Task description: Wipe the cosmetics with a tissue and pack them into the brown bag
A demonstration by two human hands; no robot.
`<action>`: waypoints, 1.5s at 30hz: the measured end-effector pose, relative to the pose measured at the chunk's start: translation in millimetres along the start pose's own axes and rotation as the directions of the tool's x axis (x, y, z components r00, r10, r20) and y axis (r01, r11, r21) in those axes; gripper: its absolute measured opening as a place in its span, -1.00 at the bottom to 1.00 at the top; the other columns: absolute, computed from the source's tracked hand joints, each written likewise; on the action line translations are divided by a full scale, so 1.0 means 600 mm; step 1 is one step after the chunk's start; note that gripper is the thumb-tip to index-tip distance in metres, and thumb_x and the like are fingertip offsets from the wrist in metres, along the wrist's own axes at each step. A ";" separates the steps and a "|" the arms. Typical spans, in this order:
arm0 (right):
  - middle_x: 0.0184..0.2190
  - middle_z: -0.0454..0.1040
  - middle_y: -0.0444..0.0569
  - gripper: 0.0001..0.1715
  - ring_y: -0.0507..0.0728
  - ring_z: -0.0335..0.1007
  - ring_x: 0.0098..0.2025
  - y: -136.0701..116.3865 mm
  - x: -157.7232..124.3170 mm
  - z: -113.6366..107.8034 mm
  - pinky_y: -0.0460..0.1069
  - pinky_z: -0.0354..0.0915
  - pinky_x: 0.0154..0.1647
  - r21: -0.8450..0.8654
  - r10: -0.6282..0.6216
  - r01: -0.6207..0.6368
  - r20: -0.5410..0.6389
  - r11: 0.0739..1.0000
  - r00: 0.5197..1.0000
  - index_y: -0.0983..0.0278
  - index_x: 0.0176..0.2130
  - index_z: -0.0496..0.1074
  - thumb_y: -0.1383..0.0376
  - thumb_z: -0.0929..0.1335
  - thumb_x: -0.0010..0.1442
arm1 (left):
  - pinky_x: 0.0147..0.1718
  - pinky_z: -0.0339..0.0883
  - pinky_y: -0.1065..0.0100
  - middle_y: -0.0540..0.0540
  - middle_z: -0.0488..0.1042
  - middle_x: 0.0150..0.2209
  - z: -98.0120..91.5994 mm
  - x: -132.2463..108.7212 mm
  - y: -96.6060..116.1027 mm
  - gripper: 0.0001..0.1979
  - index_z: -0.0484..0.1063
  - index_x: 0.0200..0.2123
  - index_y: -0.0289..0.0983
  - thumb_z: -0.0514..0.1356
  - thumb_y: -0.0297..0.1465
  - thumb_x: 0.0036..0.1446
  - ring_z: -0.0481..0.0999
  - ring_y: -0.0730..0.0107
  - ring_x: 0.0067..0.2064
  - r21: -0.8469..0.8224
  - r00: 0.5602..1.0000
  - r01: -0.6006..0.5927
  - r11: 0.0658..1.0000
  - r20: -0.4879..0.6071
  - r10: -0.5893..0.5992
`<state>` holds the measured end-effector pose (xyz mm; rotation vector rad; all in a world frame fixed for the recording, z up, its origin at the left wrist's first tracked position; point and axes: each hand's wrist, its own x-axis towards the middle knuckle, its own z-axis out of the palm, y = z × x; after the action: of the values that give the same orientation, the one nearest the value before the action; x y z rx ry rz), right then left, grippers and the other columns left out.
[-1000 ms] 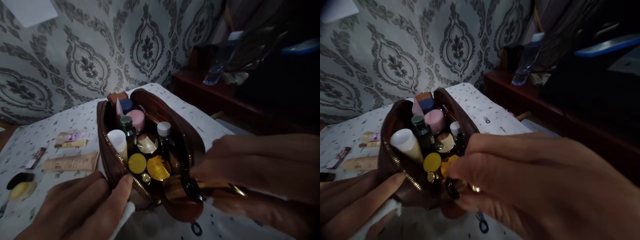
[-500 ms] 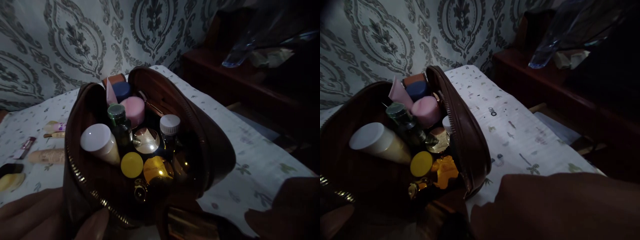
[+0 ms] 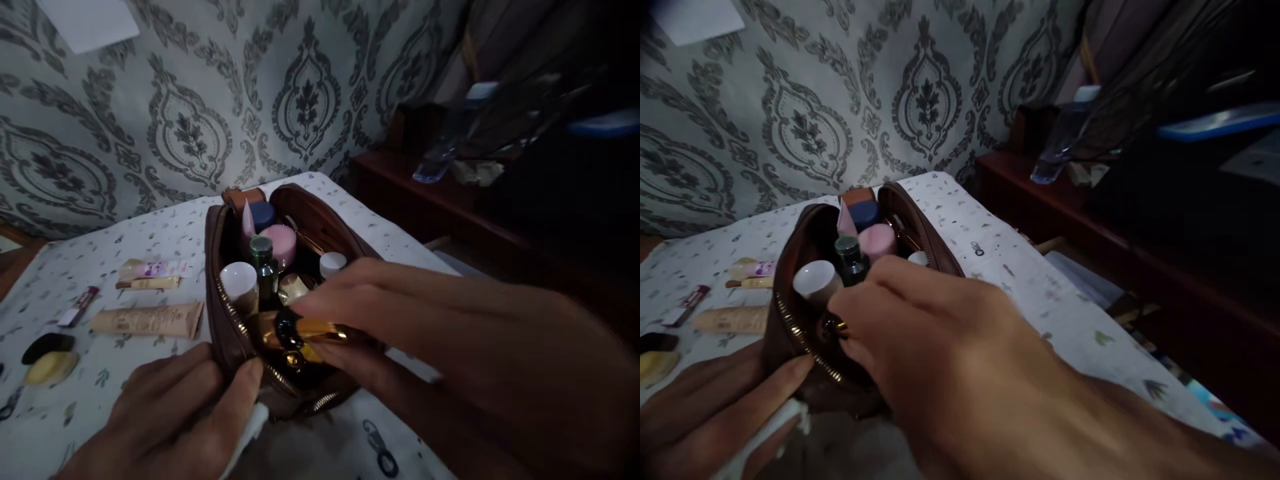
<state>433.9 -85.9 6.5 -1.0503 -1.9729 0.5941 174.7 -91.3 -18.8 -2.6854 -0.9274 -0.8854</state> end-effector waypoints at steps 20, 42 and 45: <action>-0.33 0.49 -0.14 -0.76 0.05 0.40 -0.28 -0.025 0.086 0.015 -0.09 0.24 -0.30 -0.054 0.082 -0.063 0.488 0.997 0.869 0.27 -0.27 0.43 0.57 0.39 0.11 | -0.29 0.46 0.44 -0.07 0.55 -0.25 -0.008 0.019 -0.021 -0.41 0.01 0.38 -0.26 -0.02 -0.55 0.32 0.56 0.35 -0.17 -0.054 0.977 -0.192 0.980 0.081 0.196; -0.47 0.38 -0.16 -0.90 -0.01 0.27 -0.41 -0.041 0.087 -0.023 -0.11 0.10 -0.42 -0.106 0.083 -0.044 0.392 0.993 0.916 0.33 -0.36 0.43 0.46 0.37 0.22 | -0.25 0.47 0.49 -0.12 0.55 -0.23 -0.009 0.024 -0.023 -0.66 0.38 0.12 -0.36 0.05 -0.50 0.31 0.57 0.39 -0.15 0.019 0.976 -0.214 0.977 0.039 0.213; -0.48 0.39 -0.17 -0.91 -0.02 0.27 -0.46 -0.039 0.078 -0.034 -0.12 0.16 -0.47 0.062 0.089 -0.101 0.170 0.993 0.981 0.31 -0.28 0.41 0.33 0.34 0.30 | -0.21 0.46 0.49 -0.09 0.57 -0.19 -0.007 0.019 -0.020 -0.68 0.41 0.09 -0.31 0.03 -0.48 0.33 0.57 0.40 -0.13 0.054 0.978 -0.208 0.977 0.019 0.207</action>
<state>424.1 -58.8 54.9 -1.0861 -2.0372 0.8215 172.9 -77.3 -9.2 -2.6814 -0.6476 -0.7858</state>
